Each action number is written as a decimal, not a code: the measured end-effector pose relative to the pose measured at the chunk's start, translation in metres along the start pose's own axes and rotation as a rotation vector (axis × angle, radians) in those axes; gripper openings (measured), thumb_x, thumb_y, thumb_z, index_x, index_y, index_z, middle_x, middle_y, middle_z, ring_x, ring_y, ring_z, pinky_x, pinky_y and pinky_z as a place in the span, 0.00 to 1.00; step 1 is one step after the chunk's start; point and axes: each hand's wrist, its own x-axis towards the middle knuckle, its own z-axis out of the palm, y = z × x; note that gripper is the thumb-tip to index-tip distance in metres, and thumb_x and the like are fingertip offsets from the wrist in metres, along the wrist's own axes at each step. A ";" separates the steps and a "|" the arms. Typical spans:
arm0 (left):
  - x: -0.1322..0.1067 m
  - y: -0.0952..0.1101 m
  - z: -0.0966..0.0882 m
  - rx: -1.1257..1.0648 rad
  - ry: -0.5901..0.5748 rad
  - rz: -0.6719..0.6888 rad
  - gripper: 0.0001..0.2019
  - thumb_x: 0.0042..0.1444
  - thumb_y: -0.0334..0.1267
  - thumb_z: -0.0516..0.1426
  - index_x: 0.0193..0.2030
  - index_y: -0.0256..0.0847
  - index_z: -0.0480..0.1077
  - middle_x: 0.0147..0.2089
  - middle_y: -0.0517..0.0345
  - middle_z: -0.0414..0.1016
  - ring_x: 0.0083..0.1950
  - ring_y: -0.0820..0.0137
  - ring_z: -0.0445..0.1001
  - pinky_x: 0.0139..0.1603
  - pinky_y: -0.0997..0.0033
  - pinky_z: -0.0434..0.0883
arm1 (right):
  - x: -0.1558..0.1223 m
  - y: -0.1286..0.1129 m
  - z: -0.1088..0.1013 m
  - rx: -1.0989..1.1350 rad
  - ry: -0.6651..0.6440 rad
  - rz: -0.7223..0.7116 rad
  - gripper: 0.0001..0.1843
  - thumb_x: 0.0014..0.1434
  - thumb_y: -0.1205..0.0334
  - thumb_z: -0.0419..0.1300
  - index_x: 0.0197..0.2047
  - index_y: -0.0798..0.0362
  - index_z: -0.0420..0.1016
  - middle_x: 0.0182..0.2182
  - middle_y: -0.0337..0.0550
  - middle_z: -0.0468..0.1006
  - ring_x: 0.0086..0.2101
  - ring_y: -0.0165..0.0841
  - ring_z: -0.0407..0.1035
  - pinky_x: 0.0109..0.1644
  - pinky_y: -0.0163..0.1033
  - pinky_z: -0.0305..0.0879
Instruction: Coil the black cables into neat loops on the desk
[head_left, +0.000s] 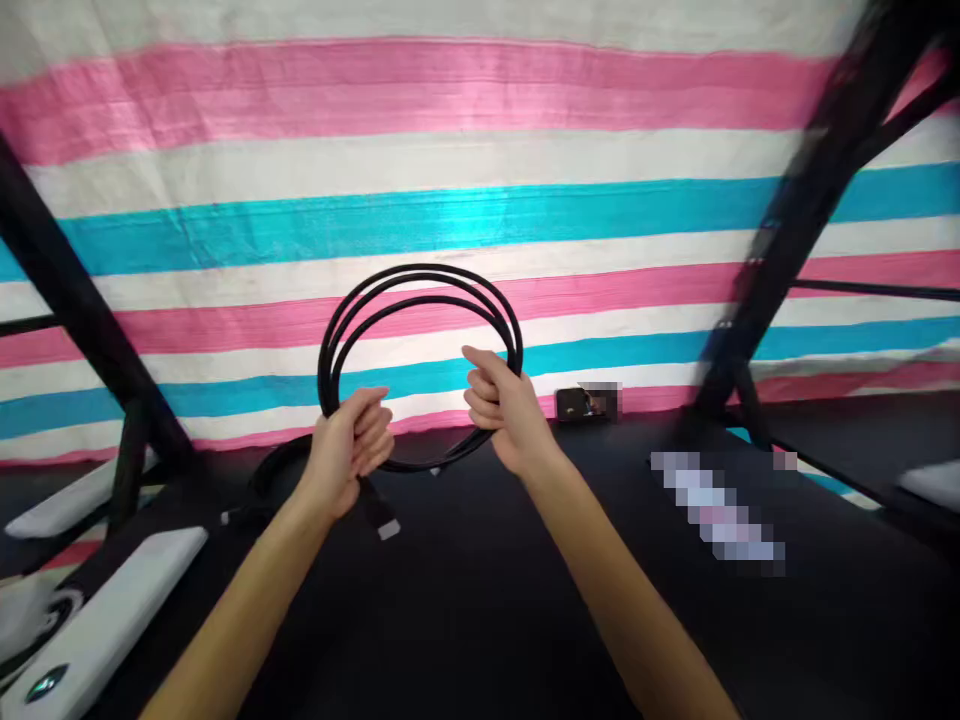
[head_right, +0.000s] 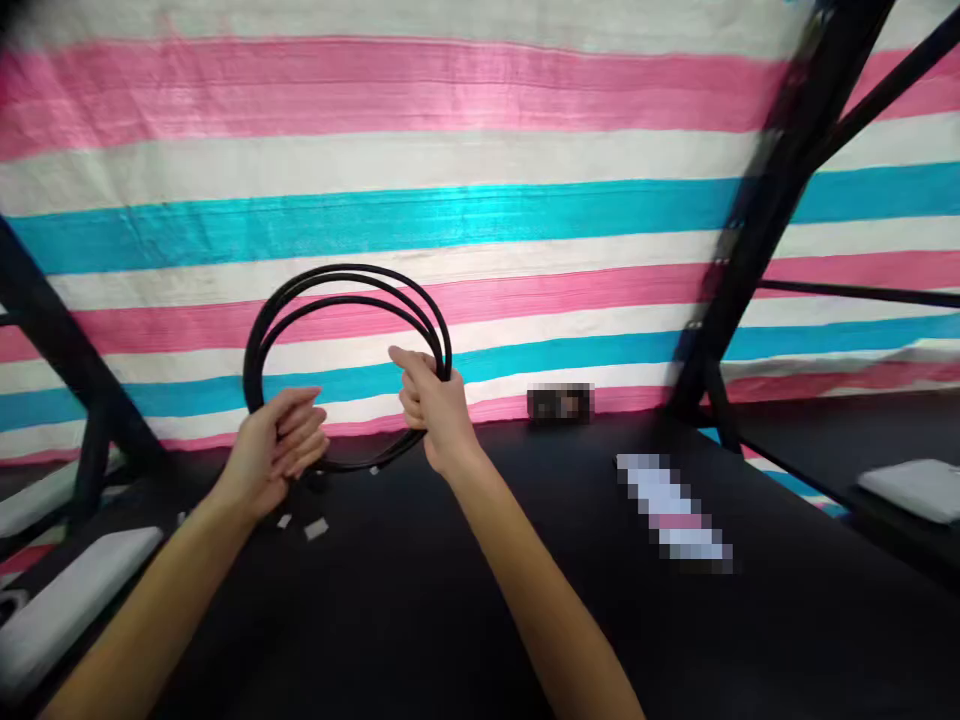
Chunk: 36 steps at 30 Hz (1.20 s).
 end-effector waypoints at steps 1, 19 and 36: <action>0.000 0.003 -0.003 0.030 -0.013 0.003 0.24 0.57 0.34 0.52 0.12 0.40 0.46 0.09 0.69 0.42 0.08 0.82 0.41 0.09 0.78 0.41 | 0.000 0.000 0.001 -0.025 0.000 0.010 0.26 0.48 0.58 0.65 0.19 0.50 0.47 0.13 0.24 0.42 0.14 0.19 0.33 0.14 0.30 0.29; 0.003 0.018 -0.028 0.383 -0.097 0.066 0.23 0.56 0.42 0.55 0.15 0.40 0.48 0.12 0.70 0.43 0.10 0.83 0.41 0.11 0.78 0.39 | -0.021 -0.015 0.014 -0.743 0.059 -0.553 0.14 0.57 0.56 0.58 0.47 0.47 0.71 0.22 0.35 0.65 0.20 0.25 0.54 0.22 0.33 0.51; -0.006 0.009 -0.013 0.451 -0.164 -0.006 0.25 0.57 0.46 0.51 0.12 0.40 0.53 0.08 0.69 0.44 0.08 0.82 0.43 0.11 0.78 0.41 | -0.016 -0.018 -0.002 -0.998 0.001 -0.713 0.13 0.61 0.60 0.54 0.47 0.49 0.75 0.22 0.36 0.68 0.20 0.26 0.59 0.24 0.33 0.56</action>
